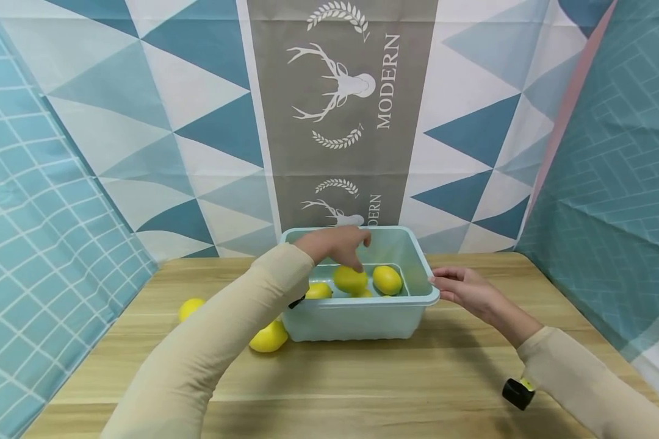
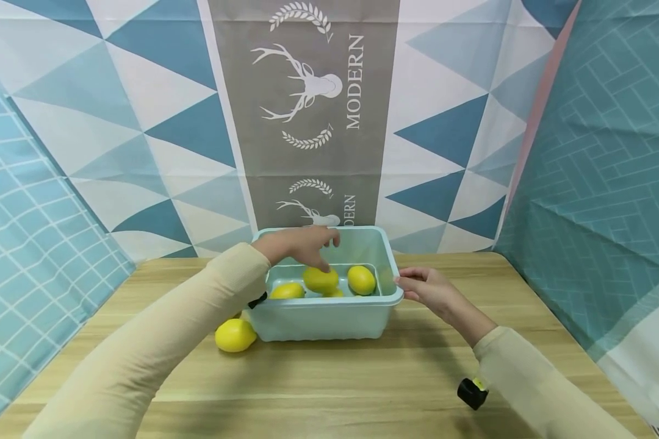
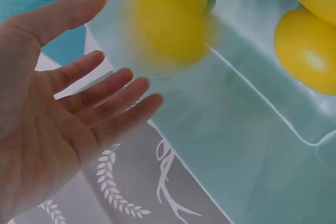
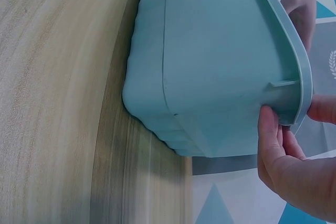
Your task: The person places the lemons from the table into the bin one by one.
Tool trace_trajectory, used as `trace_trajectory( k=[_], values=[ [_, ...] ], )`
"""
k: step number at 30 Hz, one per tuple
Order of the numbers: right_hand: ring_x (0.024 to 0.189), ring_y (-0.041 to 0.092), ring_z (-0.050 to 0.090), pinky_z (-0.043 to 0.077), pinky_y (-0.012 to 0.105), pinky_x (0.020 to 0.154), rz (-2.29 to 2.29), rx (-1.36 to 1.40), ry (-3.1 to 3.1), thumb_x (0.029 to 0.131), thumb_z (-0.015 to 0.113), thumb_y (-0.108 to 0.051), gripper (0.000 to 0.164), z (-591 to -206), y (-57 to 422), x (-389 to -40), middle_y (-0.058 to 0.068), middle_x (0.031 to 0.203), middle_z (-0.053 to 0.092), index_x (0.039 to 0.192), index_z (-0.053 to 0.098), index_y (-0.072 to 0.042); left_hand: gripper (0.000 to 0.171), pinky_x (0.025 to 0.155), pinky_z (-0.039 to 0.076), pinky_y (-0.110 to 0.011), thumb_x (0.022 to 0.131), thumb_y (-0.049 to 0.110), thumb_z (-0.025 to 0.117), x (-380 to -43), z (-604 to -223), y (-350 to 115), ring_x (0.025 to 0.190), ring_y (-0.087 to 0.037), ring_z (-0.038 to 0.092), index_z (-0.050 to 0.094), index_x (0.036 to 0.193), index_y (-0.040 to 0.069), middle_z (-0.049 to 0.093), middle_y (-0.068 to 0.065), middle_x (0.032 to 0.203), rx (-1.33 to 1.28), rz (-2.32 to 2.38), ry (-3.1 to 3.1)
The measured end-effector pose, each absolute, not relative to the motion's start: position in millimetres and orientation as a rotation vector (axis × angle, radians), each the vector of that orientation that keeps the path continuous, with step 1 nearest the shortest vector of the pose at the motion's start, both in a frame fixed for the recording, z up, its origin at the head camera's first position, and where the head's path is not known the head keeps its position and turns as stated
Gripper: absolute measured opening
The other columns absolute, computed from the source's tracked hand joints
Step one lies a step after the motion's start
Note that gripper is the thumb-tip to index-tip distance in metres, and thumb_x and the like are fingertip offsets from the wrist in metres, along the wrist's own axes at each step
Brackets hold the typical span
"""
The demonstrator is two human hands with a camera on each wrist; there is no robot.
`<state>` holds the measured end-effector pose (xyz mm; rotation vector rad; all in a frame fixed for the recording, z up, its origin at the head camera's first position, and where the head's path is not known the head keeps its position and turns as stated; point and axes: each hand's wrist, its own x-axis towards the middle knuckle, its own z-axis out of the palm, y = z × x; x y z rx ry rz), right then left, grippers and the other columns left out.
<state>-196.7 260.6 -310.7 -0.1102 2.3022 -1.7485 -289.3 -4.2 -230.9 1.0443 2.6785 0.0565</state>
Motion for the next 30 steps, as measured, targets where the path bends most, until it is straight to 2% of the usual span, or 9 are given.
trace_trajectory(
  k=[4,9,12,21,30],
  values=[
    [0.093,0.001,0.06,0.054,0.016,0.084,-1.759,-0.115,2.294,0.097,0.056,-0.024,0.06,-311.0,257.6,-197.5,0.016,0.126,0.051,0.137,0.034,0.015,0.052,0.105,0.044,-0.036,0.086,0.027,0.07,-285.3,-223.9,-16.1,0.116,-0.02,0.052,0.046,0.13,0.011,0.053,-0.007,0.13,1.072,0.079,2.734],
    [0.092,0.0,0.06,0.053,0.015,0.083,-1.755,-0.109,2.301,0.098,0.055,-0.023,0.059,-311.5,257.9,-198.6,0.01,0.122,0.054,0.137,0.034,0.014,0.049,0.103,0.046,-0.04,0.086,0.03,0.068,-272.6,-215.7,-36.1,0.123,-0.022,0.05,0.047,0.128,0.015,0.052,-0.005,0.135,1.112,0.069,2.817],
    [0.093,0.0,0.06,0.053,0.015,0.083,-1.741,-0.111,2.306,0.098,0.055,-0.025,0.06,-311.8,260.2,-198.6,0.012,0.124,0.052,0.138,0.033,0.014,0.049,0.101,0.047,-0.041,0.087,0.032,0.067,-262.5,-213.9,-48.5,0.126,-0.022,0.049,0.048,0.129,0.016,0.051,-0.005,0.136,1.137,0.072,2.863],
    [0.096,0.0,0.06,0.053,0.015,0.084,-1.745,-0.129,2.29,0.099,0.053,-0.025,0.061,-313.8,262.6,-196.0,0.013,0.127,0.05,0.139,0.029,0.014,0.048,0.096,0.05,-0.038,0.086,0.034,0.068,-227.8,-226.1,-73.3,0.113,-0.021,0.058,0.051,0.125,0.013,0.059,-0.003,0.126,1.356,0.064,2.909],
    [0.096,0.001,0.06,0.053,0.014,0.083,-1.749,-0.133,2.293,0.099,0.052,-0.024,0.06,-309.9,261.2,-196.2,0.014,0.126,0.05,0.139,0.03,0.015,0.043,0.093,0.051,-0.038,0.083,0.033,0.071,-198.1,-241.3,-89.6,0.103,-0.021,0.061,0.056,0.118,0.012,0.063,-0.002,0.116,1.566,0.118,3.004]
  ],
)
